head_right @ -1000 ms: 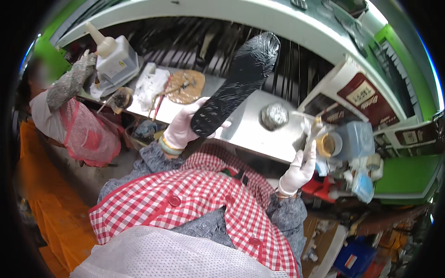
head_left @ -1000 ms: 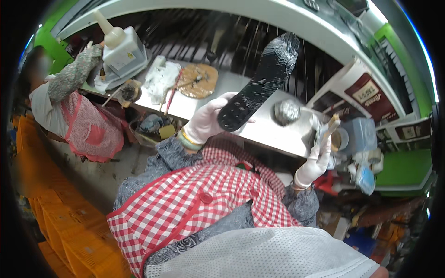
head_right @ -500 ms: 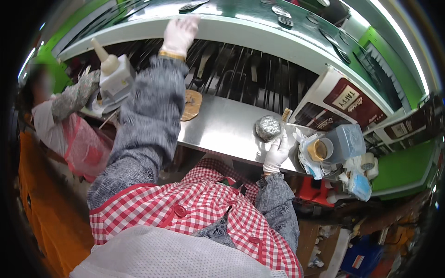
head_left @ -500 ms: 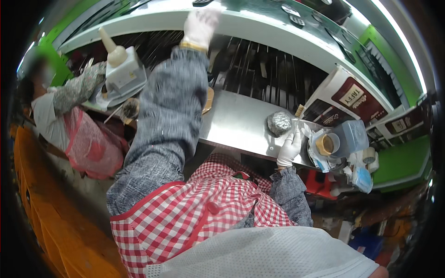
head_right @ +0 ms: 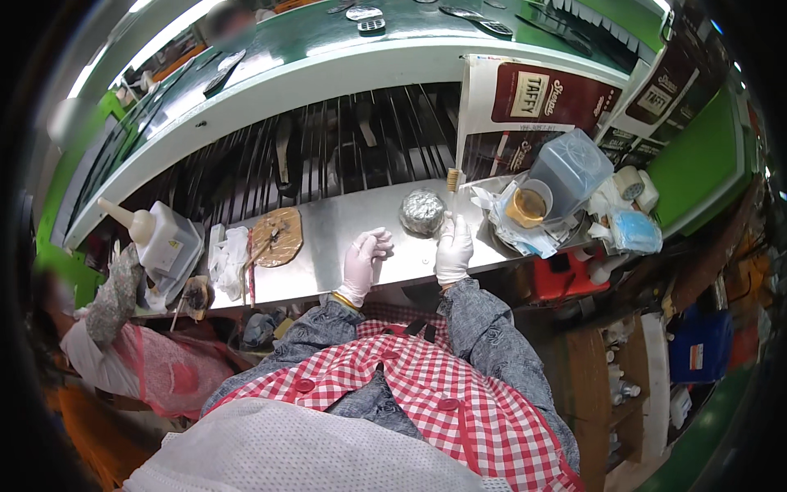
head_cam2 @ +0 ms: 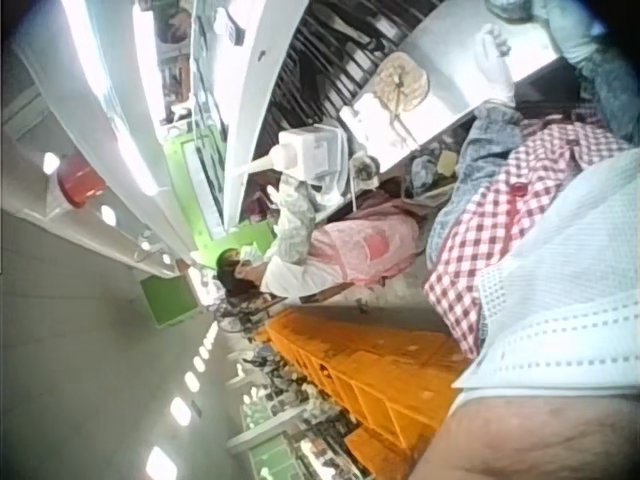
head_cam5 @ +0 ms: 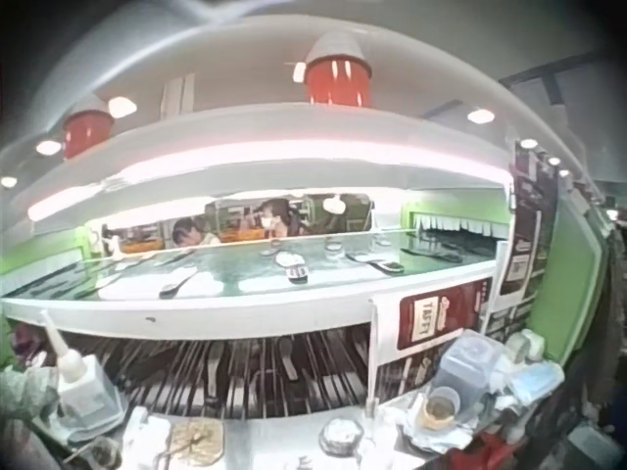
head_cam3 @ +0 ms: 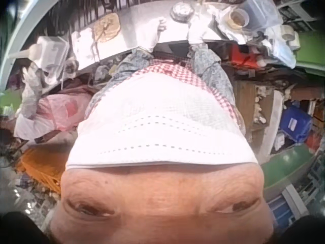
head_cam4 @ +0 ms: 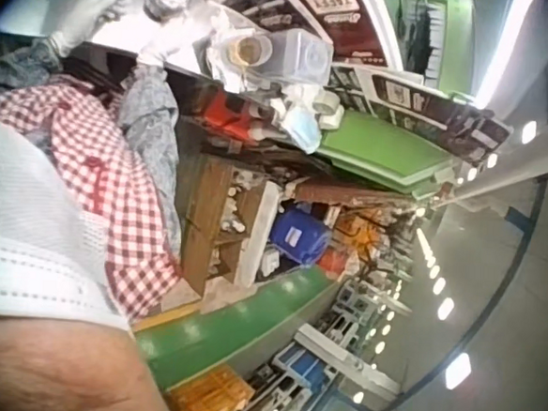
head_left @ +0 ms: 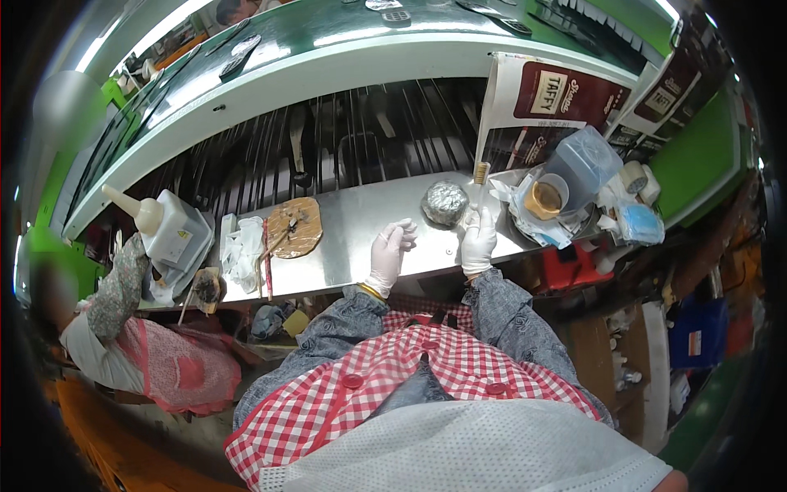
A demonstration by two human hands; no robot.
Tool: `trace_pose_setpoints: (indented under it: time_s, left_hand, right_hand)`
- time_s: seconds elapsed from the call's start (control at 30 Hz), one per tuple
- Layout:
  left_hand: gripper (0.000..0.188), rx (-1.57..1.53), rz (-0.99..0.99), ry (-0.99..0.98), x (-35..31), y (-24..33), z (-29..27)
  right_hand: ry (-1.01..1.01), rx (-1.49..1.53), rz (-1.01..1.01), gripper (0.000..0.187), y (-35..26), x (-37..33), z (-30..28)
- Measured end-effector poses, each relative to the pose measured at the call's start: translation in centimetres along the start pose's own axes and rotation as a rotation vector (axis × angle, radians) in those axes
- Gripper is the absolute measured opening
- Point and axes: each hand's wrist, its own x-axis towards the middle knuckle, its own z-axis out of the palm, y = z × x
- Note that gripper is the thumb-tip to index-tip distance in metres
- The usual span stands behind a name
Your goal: Apply adhesive to shoe outsoles using a brush before placement on a conveyor belt.
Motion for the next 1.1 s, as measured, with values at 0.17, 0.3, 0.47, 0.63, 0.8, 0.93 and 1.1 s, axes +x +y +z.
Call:
trace_pose_setpoints:
  time_s: [0.17,0.3,0.47,0.63,0.8,0.93,1.1]
  left_hand:
    - [0.028,0.043,0.018,-0.031,0.3,-0.7,0.0]
    - [0.029,0.073,0.016,-0.032,0.0,-0.4,0.2]
    - [0.03,0.101,0.021,-0.051,-0.3,-0.4,0.2]
    - [0.031,0.173,0.009,-0.081,-0.4,-0.1,0.8]
    - [0.027,0.092,0.049,-0.098,-0.3,-1.4,0.0]
    - [0.028,0.155,0.046,-0.099,-0.1,-1.7,0.0]
    - [0.028,0.161,0.044,-0.102,-0.2,-1.3,0.2]
  right_hand:
    - [-0.017,-0.067,-0.074,0.023,0.7,0.4,0.0]
    - [-0.022,-0.016,-0.069,0.022,-0.4,0.1,-0.1]
    - [-0.037,0.012,-0.029,0.024,-1.3,-0.1,-0.1]
    - [0.028,-0.105,-0.174,0.026,-0.5,0.1,0.1]
    - [-0.047,-0.004,-0.024,0.03,-2.4,-0.2,0.3]
    - [-0.044,-0.004,-0.032,0.034,-2.3,-0.1,-0.1]
    - [-0.047,0.001,-0.034,0.033,-2.0,-0.1,-0.1]
